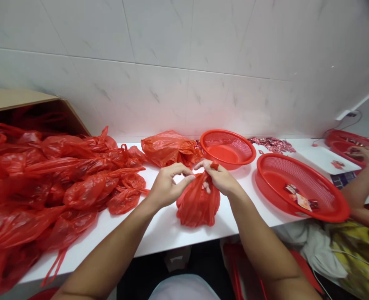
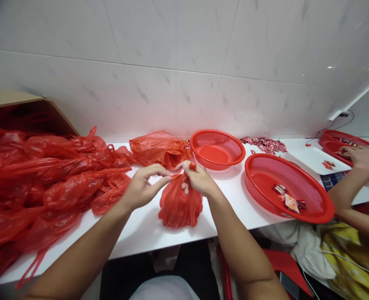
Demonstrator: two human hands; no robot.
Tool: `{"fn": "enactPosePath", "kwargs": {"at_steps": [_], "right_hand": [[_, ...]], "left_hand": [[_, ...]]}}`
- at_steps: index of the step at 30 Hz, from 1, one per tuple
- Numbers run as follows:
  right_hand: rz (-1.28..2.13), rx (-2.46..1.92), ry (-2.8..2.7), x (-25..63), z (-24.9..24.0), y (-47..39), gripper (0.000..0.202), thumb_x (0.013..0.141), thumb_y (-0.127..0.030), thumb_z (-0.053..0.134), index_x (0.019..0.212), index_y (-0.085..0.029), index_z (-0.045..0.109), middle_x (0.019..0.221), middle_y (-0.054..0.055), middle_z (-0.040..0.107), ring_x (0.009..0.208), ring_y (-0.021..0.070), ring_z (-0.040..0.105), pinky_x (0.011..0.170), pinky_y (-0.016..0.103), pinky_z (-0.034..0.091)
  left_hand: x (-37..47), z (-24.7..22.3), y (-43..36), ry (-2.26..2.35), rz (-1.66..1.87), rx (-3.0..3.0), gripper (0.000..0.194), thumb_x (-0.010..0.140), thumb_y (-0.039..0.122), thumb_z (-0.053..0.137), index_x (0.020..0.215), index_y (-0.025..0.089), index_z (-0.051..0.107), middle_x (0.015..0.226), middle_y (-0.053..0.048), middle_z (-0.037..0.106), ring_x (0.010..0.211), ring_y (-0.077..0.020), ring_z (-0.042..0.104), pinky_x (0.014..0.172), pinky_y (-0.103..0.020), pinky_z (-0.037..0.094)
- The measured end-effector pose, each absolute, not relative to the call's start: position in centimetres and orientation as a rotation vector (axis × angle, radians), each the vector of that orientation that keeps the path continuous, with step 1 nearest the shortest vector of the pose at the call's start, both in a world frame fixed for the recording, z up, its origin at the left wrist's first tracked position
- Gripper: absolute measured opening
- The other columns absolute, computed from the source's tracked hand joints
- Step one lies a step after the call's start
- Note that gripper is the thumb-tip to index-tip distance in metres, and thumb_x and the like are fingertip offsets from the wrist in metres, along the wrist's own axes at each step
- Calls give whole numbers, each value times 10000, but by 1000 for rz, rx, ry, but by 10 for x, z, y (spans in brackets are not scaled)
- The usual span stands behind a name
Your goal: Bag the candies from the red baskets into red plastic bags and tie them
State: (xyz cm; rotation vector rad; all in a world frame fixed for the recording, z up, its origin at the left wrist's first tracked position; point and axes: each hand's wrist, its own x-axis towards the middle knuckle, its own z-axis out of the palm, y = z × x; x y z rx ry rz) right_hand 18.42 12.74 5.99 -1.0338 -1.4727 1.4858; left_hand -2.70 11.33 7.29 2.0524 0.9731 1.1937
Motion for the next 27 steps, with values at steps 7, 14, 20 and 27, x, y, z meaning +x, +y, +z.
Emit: {"fn": "enactPosePath", "kwargs": {"at_steps": [7, 14, 20, 27], "right_hand": [[1441, -789, -1848, 204, 64, 117, 283, 925, -460, 742, 871, -182, 749, 680, 6, 668, 577, 128, 609, 607, 267, 507], [335, -807, -1982, 198, 22, 103, 211, 933, -142, 642, 1023, -247, 800, 1021, 90, 730, 939, 220, 707, 807, 363, 583], [158, -702, -1964, 182, -6, 87, 335, 1010, -155, 609, 1269, -316, 748, 1145, 74, 750, 1033, 201, 725, 861, 360, 626], [86, -962, -1938, 231, -34, 63, 235, 974, -193, 693, 1178, -274, 776, 1207, 91, 767, 1093, 263, 714, 939, 448, 613]], "left_hand": [[-17, 33, 119, 707, 925, 1766, 547, 823, 209, 760, 1346, 219, 603, 1313, -123, 691, 1148, -265, 686, 1008, -405, 531], [-20, 28, 125, 594, 707, 1257, 342, 900, 397, 661, 1172, 193, 687, 754, -24, 707, 694, -193, 667, 737, -333, 525], [-14, 14, 120, 627, 703, 1313, 432, 916, 571, 681, 899, 139, 700, 771, -49, 705, 709, -180, 644, 732, -311, 512], [-75, 16, 113, 1346, 831, 1907, 319, 959, 455, 651, 801, 188, 722, 733, -9, 732, 690, -168, 663, 690, -267, 460]]}}
